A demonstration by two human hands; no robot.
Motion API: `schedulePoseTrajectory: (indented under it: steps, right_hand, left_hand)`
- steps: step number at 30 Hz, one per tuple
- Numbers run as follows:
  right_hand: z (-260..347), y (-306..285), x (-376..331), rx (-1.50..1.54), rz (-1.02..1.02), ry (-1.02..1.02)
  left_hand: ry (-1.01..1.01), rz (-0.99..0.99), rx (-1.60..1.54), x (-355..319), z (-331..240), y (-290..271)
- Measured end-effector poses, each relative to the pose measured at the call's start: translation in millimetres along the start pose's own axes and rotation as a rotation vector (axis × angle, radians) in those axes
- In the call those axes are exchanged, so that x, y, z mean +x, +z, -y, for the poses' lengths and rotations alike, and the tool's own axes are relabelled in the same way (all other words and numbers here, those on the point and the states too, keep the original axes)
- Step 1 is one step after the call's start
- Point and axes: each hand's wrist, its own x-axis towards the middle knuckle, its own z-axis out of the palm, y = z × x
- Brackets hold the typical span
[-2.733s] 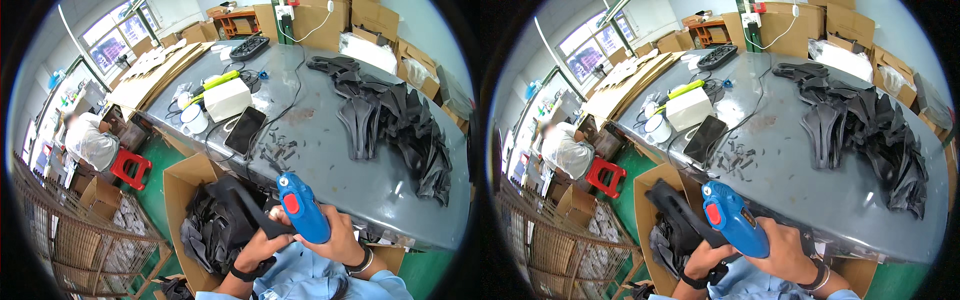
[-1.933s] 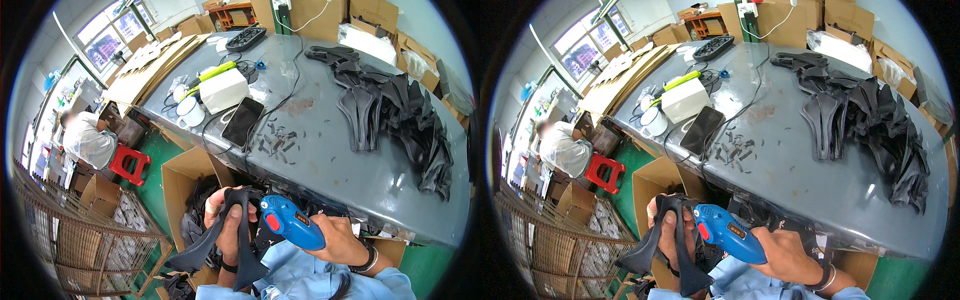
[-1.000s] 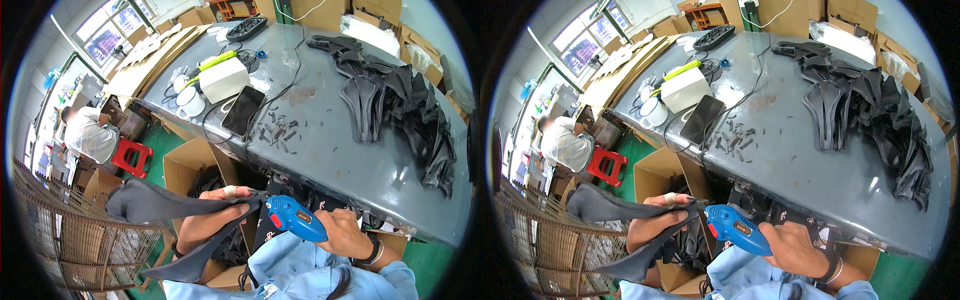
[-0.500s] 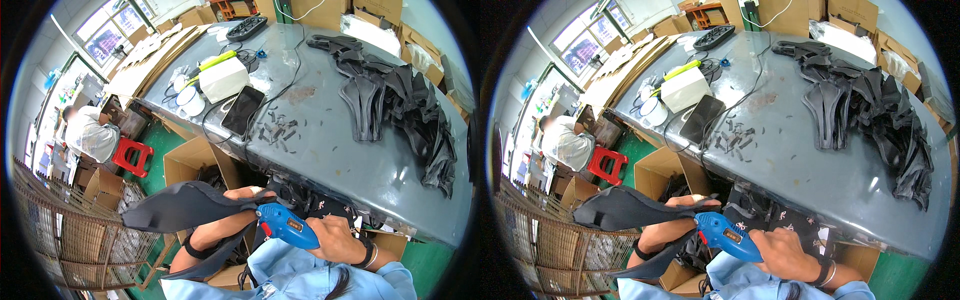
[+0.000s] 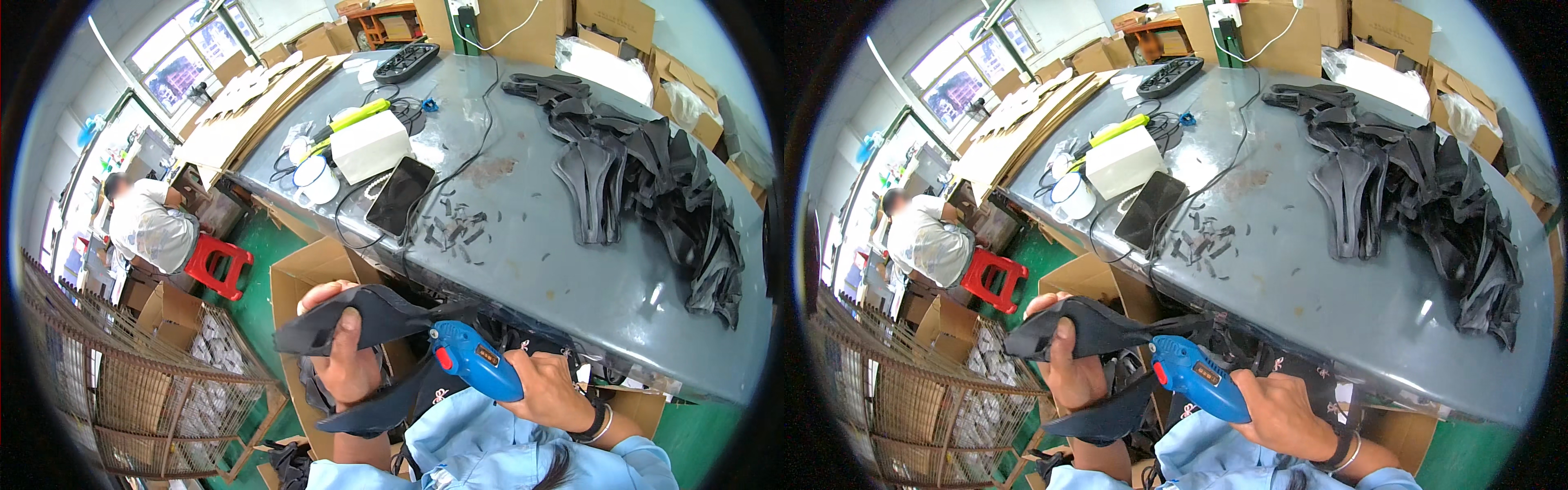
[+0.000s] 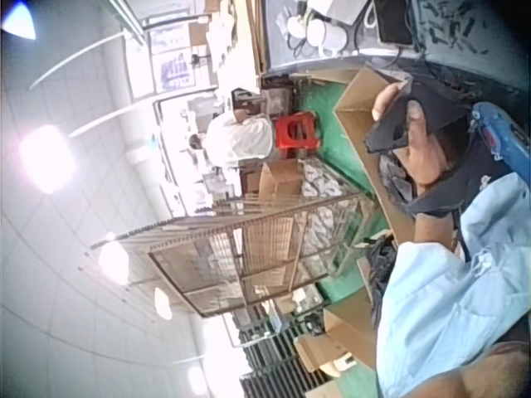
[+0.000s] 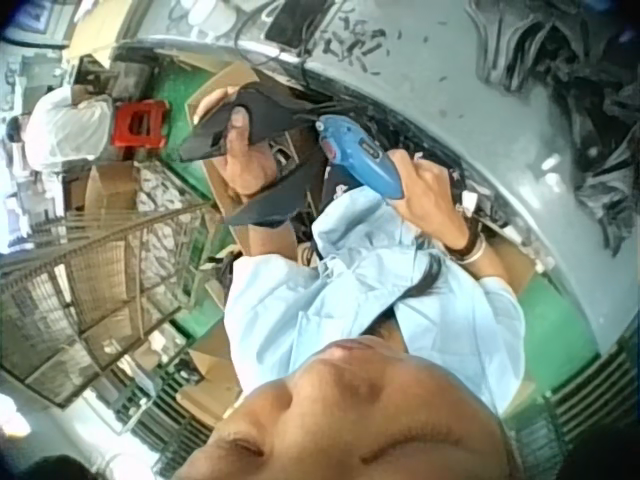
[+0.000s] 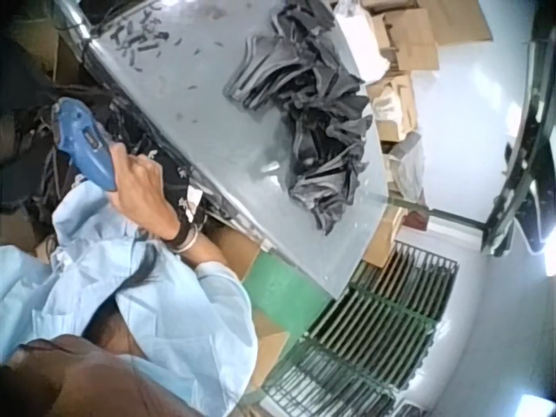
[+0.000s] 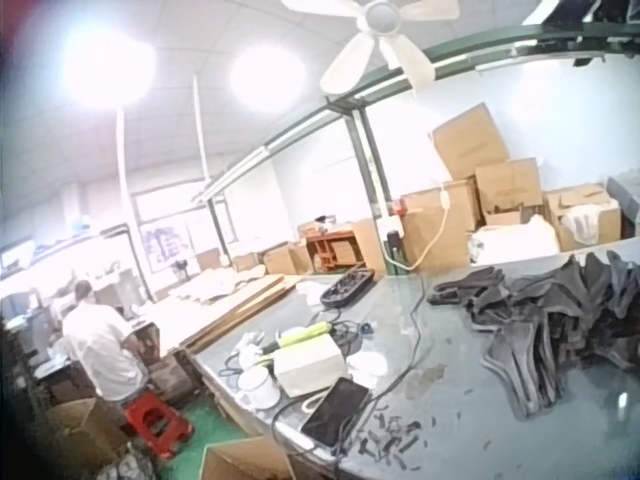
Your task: Cutting and trimming excess material from bicycle saddle covers using a power trimmer.
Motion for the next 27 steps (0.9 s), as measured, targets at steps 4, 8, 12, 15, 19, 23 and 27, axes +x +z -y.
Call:
schedulePoseTrajectory:
  steps: [4, 8, 12, 15, 19, 23, 27]
  right_hand:
    - [3, 0, 1, 0.027, -0.033, -0.012]
    - [0, 3, -1, 0.068, -0.041, 0.011]
    - [3, 2, 0, 0.123, -0.019, 0.008]
    - [6, 4, 0, 0.136, -0.032, 0.038]
    - [11, 3, 0, 0.161, -0.036, 0.045]
    - [12, 6, 2, 0.151, -0.071, 0.031]
    - [16, 3, 2, 0.085, -0.085, 0.030]
  left_hand:
    - [0.026, -0.100, 0.027, -11, 10, 5]
    - [0.077, -0.108, 0.070, -18, 21, 12]
    - [0.107, -0.156, 0.052, -29, 24, 16]
    - [0.091, -0.155, 0.066, -33, 25, 19]
    - [0.109, -0.142, 0.049, -39, 27, 22]
    - [0.152, -0.124, 0.081, -40, 24, 32]
    - [0.096, -0.069, 0.131, -39, 20, 26]
